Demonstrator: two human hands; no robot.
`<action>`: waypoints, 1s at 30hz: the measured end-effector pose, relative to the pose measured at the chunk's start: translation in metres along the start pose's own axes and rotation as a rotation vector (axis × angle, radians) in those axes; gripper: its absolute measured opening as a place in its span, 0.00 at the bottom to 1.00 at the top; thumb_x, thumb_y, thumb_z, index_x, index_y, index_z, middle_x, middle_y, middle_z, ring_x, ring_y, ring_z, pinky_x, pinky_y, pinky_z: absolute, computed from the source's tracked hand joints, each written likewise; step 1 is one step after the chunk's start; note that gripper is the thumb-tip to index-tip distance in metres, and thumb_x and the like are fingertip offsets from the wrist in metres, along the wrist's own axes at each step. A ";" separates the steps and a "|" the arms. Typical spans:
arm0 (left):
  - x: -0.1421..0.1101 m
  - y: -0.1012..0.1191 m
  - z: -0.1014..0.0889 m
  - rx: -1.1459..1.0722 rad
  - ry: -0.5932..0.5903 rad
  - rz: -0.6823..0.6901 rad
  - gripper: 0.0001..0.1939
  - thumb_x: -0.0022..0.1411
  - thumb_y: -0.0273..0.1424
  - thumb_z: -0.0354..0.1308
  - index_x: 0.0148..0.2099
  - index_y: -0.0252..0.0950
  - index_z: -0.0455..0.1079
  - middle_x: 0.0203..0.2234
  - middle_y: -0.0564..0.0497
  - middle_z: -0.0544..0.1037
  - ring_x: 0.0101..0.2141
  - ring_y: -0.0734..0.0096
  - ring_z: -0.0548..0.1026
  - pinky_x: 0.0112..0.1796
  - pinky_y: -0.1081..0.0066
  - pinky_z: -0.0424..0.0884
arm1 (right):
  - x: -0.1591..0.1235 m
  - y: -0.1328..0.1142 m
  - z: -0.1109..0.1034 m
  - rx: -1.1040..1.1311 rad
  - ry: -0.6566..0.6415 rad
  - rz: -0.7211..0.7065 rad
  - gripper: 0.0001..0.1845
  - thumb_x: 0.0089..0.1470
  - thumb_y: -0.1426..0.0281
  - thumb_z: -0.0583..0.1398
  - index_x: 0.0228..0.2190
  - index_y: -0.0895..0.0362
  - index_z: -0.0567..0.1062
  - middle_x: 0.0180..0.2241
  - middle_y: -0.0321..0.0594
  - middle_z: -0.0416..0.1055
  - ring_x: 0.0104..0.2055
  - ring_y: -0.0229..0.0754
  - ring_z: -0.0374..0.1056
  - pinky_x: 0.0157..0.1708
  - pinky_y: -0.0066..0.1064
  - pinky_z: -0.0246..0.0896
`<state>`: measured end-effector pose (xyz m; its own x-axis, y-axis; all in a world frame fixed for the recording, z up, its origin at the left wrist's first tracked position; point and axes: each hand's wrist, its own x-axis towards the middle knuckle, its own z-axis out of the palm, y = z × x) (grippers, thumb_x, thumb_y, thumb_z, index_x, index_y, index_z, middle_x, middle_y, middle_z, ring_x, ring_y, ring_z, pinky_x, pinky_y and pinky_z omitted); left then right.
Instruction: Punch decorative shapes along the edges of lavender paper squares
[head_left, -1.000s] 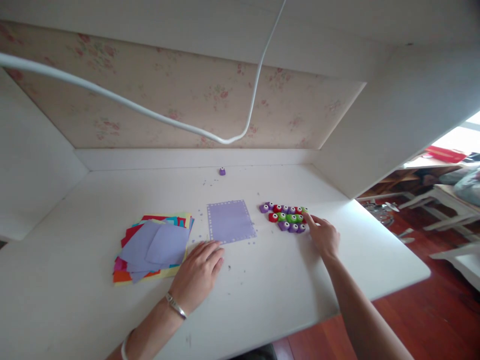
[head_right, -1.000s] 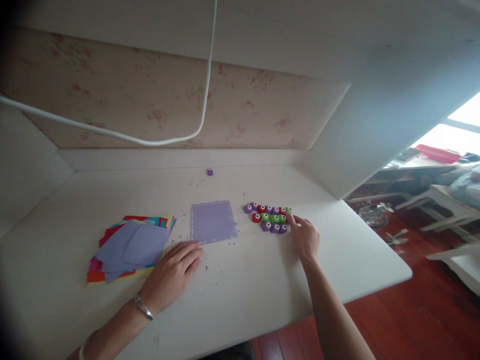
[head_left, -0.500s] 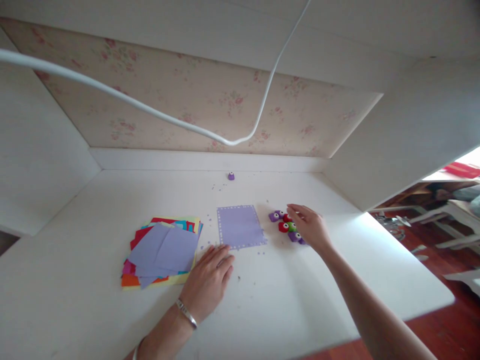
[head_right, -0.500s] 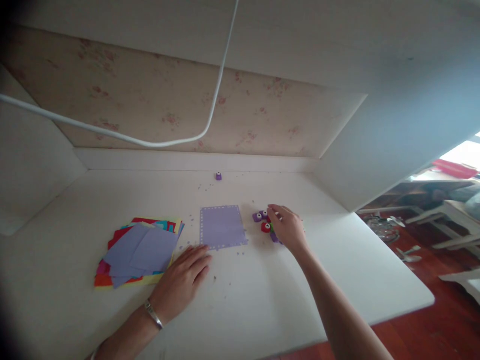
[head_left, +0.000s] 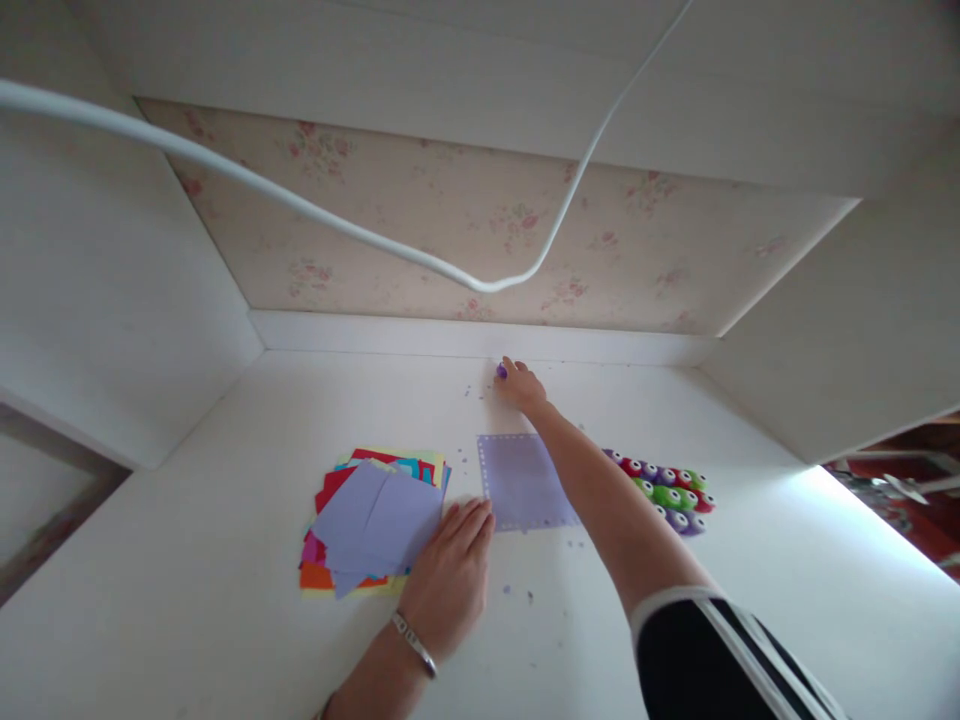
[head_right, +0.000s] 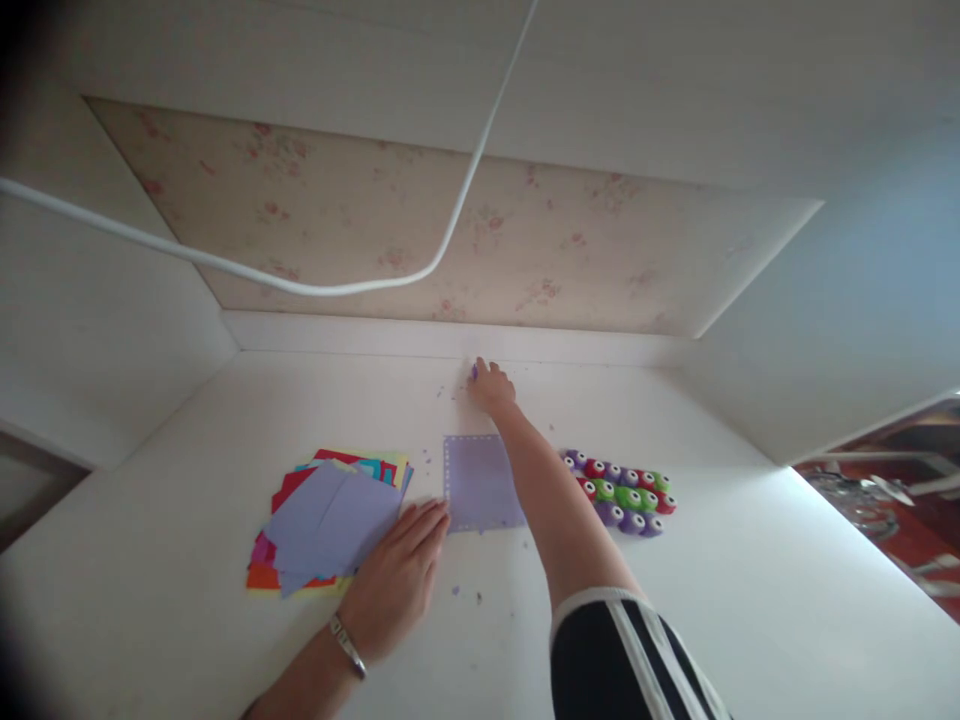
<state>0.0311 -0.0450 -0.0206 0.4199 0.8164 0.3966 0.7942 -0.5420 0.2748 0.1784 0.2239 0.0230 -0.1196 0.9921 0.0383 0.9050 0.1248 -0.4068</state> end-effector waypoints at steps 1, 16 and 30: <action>0.000 -0.001 0.002 0.003 -0.006 0.006 0.23 0.61 0.20 0.49 0.59 0.31 0.65 0.57 0.42 0.70 0.59 0.61 0.66 0.59 0.57 0.64 | 0.002 -0.002 0.003 -0.006 0.000 0.007 0.26 0.62 0.64 0.52 0.59 0.58 0.60 0.58 0.58 0.62 0.57 0.56 0.62 0.53 0.48 0.56; 0.010 0.029 -0.016 -0.094 -0.083 -0.047 0.16 0.62 0.23 0.53 0.51 0.38 0.70 0.40 0.47 0.73 0.43 0.60 0.72 0.52 0.50 0.67 | -0.102 0.026 -0.034 0.647 0.107 -0.142 0.21 0.58 0.59 0.57 0.51 0.52 0.68 0.46 0.42 0.75 0.48 0.44 0.73 0.47 0.35 0.67; 0.083 -0.026 -0.014 0.081 -0.210 -0.379 0.29 0.54 0.41 0.64 0.56 0.37 0.66 0.49 0.39 0.71 0.52 0.49 0.68 0.51 0.54 0.65 | -0.236 0.083 -0.025 0.611 0.100 -0.233 0.17 0.56 0.61 0.60 0.47 0.53 0.74 0.47 0.45 0.74 0.44 0.46 0.74 0.45 0.43 0.72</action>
<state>0.0387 0.0340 0.0173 0.1654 0.9820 0.0916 0.9378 -0.1853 0.2936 0.2914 0.0009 0.0030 -0.2192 0.9402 0.2608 0.4622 0.3354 -0.8209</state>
